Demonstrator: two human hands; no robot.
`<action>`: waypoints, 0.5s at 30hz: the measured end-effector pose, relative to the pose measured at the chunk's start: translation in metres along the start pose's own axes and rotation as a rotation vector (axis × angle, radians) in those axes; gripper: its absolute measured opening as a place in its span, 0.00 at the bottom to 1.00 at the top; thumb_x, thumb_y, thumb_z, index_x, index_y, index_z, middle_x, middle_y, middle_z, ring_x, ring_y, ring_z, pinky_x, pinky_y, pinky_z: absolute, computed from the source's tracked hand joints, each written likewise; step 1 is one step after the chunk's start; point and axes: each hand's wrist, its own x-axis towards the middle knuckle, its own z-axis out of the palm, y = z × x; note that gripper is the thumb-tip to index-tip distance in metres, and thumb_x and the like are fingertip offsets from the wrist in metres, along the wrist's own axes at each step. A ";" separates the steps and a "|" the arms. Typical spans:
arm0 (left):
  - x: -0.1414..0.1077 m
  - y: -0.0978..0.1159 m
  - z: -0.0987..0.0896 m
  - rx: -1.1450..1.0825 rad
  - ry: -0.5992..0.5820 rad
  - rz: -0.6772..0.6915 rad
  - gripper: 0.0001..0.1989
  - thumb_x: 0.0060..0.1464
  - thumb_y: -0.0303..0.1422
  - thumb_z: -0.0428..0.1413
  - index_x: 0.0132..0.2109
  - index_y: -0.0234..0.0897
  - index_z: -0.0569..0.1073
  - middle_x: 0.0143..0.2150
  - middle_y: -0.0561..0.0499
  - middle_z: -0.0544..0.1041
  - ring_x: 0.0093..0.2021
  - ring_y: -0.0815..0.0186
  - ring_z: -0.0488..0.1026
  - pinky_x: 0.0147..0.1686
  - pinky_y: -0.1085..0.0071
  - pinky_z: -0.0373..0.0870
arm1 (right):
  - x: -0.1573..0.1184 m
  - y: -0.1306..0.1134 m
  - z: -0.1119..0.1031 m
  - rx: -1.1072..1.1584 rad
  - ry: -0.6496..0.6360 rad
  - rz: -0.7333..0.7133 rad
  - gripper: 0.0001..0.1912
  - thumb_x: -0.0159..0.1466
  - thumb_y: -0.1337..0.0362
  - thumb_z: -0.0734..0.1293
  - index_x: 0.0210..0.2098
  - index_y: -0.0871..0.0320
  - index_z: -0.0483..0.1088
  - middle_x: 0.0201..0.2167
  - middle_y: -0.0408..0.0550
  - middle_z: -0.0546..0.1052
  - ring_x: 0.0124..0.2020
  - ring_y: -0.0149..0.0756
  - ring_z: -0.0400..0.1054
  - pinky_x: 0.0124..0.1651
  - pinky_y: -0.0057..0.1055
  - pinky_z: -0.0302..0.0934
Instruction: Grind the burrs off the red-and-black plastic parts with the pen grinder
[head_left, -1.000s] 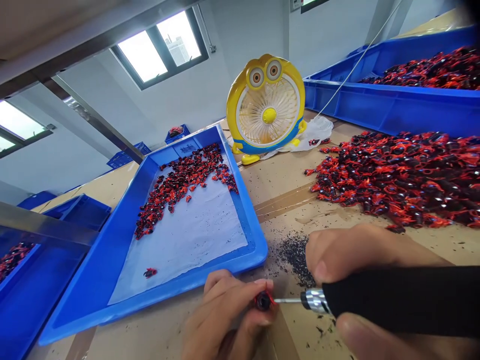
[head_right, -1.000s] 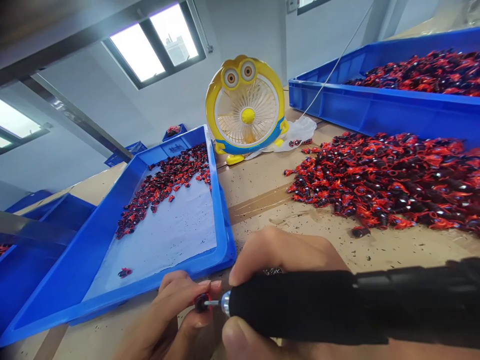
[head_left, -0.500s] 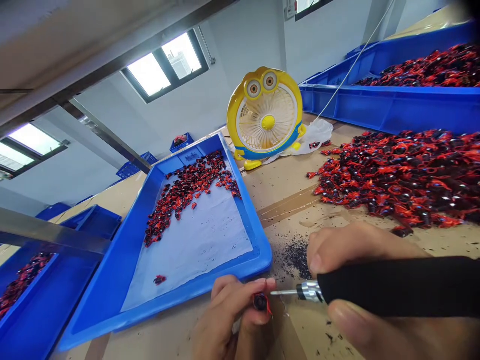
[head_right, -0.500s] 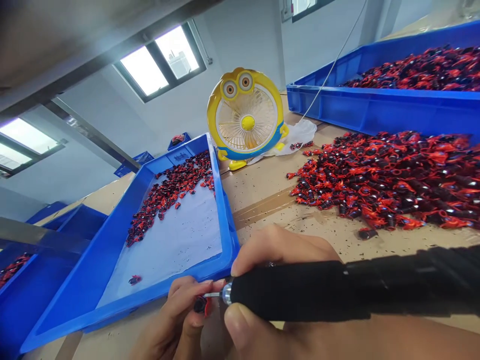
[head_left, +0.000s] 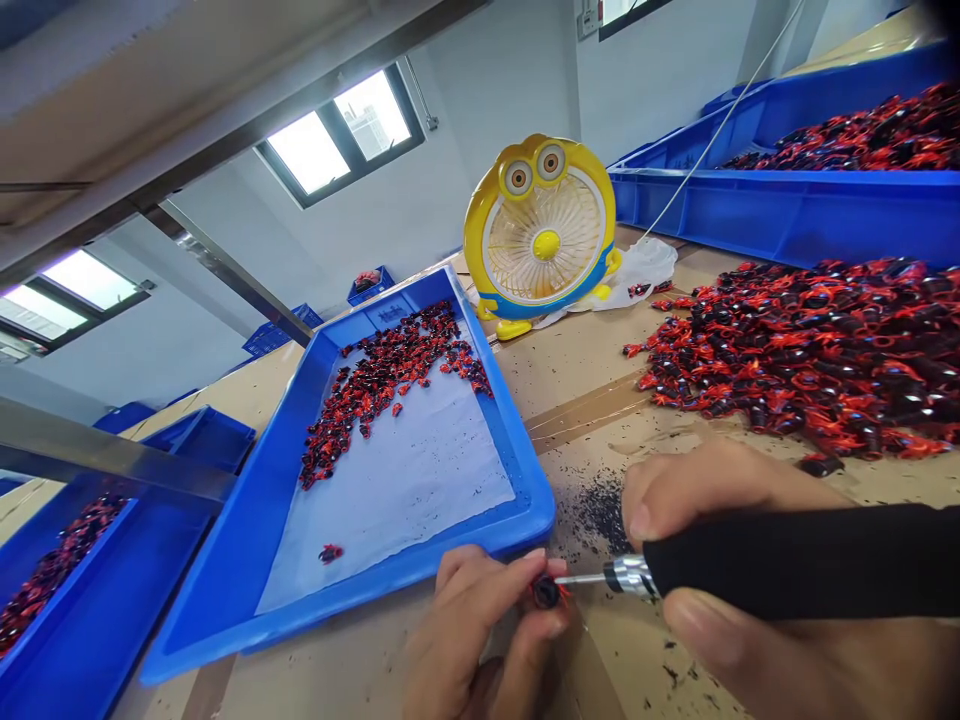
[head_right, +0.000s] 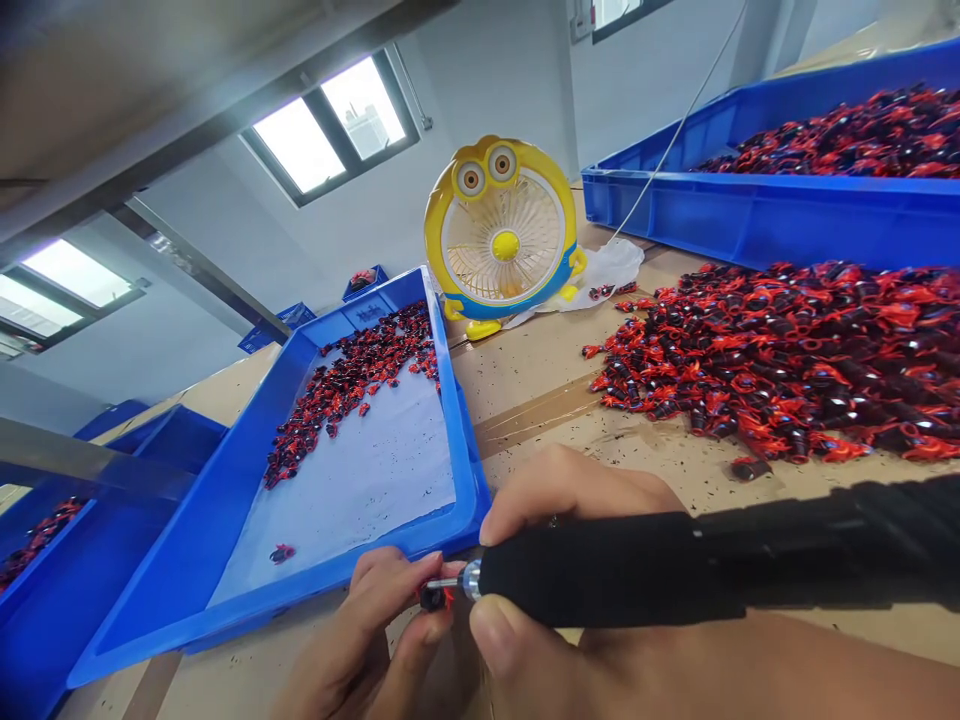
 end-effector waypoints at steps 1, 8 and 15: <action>0.001 0.000 -0.001 -0.008 -0.009 0.010 0.16 0.68 0.28 0.65 0.60 0.35 0.80 0.41 0.47 0.90 0.34 0.65 0.81 0.38 0.67 0.76 | -0.001 -0.001 0.000 -0.002 0.015 0.005 0.07 0.72 0.54 0.71 0.45 0.46 0.70 0.31 0.41 0.77 0.28 0.36 0.74 0.25 0.31 0.62; -0.003 0.002 0.002 -0.016 0.026 -0.020 0.16 0.66 0.24 0.65 0.60 0.35 0.81 0.42 0.49 0.89 0.35 0.67 0.80 0.42 0.65 0.75 | -0.001 -0.010 0.002 -0.035 0.028 0.006 0.09 0.70 0.55 0.73 0.42 0.48 0.71 0.29 0.41 0.77 0.26 0.35 0.71 0.26 0.31 0.63; -0.001 -0.004 -0.001 0.016 0.011 0.071 0.19 0.62 0.23 0.67 0.60 0.34 0.81 0.40 0.50 0.88 0.32 0.66 0.79 0.37 0.66 0.77 | 0.020 -0.017 0.008 -0.080 0.016 0.007 0.18 0.60 0.50 0.80 0.39 0.51 0.73 0.28 0.43 0.76 0.29 0.37 0.72 0.28 0.30 0.67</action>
